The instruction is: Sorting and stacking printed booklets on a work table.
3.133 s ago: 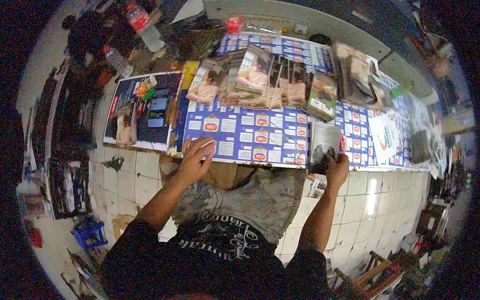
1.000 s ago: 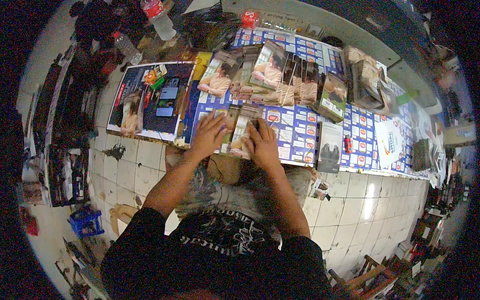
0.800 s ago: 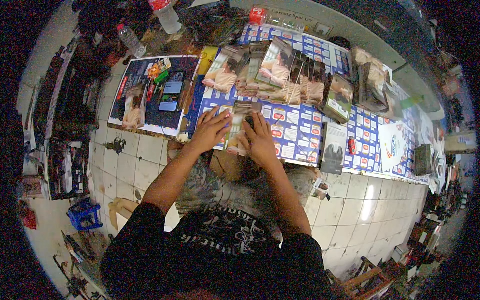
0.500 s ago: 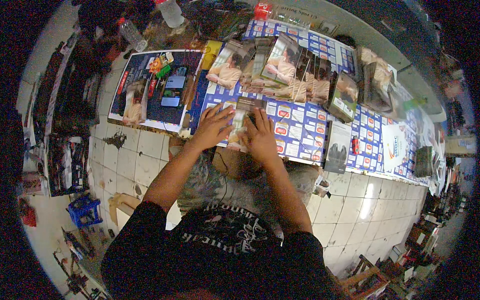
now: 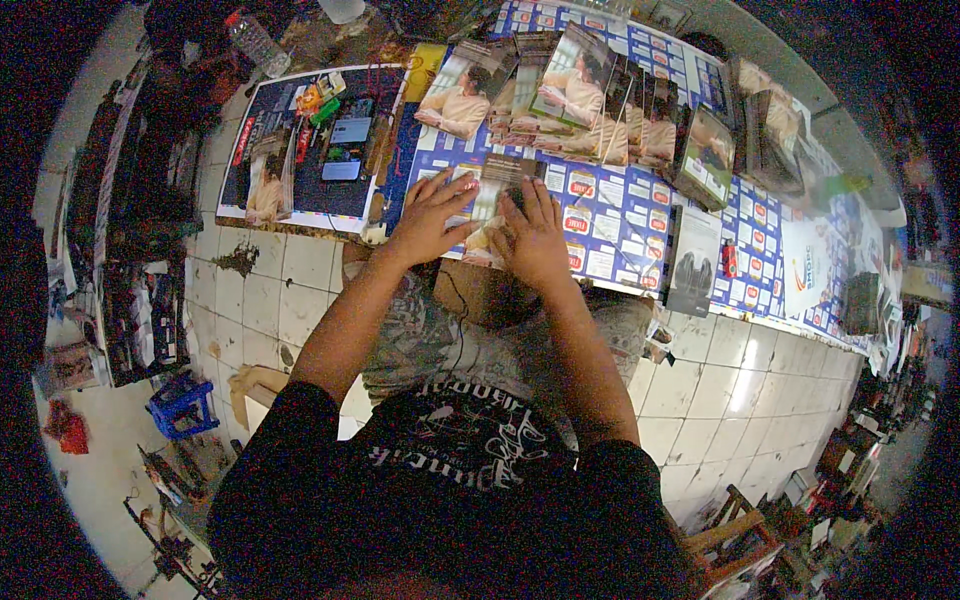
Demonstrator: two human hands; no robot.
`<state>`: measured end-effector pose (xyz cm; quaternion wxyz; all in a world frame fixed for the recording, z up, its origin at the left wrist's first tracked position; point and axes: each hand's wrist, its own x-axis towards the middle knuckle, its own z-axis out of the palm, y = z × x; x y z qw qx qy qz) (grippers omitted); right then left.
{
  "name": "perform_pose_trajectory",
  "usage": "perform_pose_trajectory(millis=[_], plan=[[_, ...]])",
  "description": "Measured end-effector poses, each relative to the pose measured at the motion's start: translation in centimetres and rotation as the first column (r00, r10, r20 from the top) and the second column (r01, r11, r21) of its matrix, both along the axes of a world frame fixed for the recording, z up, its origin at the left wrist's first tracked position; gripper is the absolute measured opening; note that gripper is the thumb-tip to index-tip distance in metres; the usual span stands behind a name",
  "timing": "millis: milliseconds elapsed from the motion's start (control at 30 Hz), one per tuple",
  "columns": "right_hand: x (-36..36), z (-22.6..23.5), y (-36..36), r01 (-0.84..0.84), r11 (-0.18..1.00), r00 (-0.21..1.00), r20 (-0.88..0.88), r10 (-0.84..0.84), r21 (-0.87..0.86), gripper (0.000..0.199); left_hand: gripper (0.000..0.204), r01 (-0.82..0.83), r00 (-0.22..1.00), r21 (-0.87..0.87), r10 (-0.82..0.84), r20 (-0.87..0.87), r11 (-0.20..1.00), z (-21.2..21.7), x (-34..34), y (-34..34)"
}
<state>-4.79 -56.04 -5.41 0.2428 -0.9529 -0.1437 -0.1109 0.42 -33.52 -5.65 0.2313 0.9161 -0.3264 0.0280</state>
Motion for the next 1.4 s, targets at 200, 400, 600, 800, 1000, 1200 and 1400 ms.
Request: perform_pose_trajectory(millis=[200,400,600,800,1000,1200,1400], plan=[[-0.2,0.2,0.0,0.003,1.0,1.0,-0.01,-0.003,0.013,0.056,0.064,0.01,0.999,0.023,-0.01,-0.034,1.0,0.2,0.0,0.1],[0.0,0.1,-0.1,0.009,1.0,0.999,-0.041,-0.01,-0.012,0.058,0.065,0.026,0.999,0.038,-0.024,-0.049,0.999,0.5,0.1,0.1],[0.1,0.0,-0.2,0.023,1.0,0.999,-0.043,-0.023,0.004,0.059,0.061,0.068,0.997,0.145,-0.072,0.024,0.987,0.7,-0.1,-0.2],[-0.4,0.5,-4.9,0.221,0.958,0.974,-0.083,-0.209,0.184,0.055,0.06,0.115,0.993,0.221,-0.11,-0.035,0.969,1.3,0.0,-0.2],[-2.9,1.9,-10.3,0.426,0.896,0.887,-0.136,-0.44,-0.122,0.059,0.055,0.144,0.989,0.37,-0.124,-0.077,0.918,2.9,0.1,-1.6],[-3.7,4.0,-7.2,0.345,0.938,0.929,-0.159,-0.335,0.038,0.051,0.051,0.181,0.976,0.451,-0.103,-0.193,0.874,4.6,0.7,-2.8],[-3.5,4.0,-5.1,0.065,0.957,0.998,0.003,-0.066,-0.283,0.052,0.053,0.193,0.967,0.452,-0.09,-0.239,0.871,5.0,0.8,-3.3]])
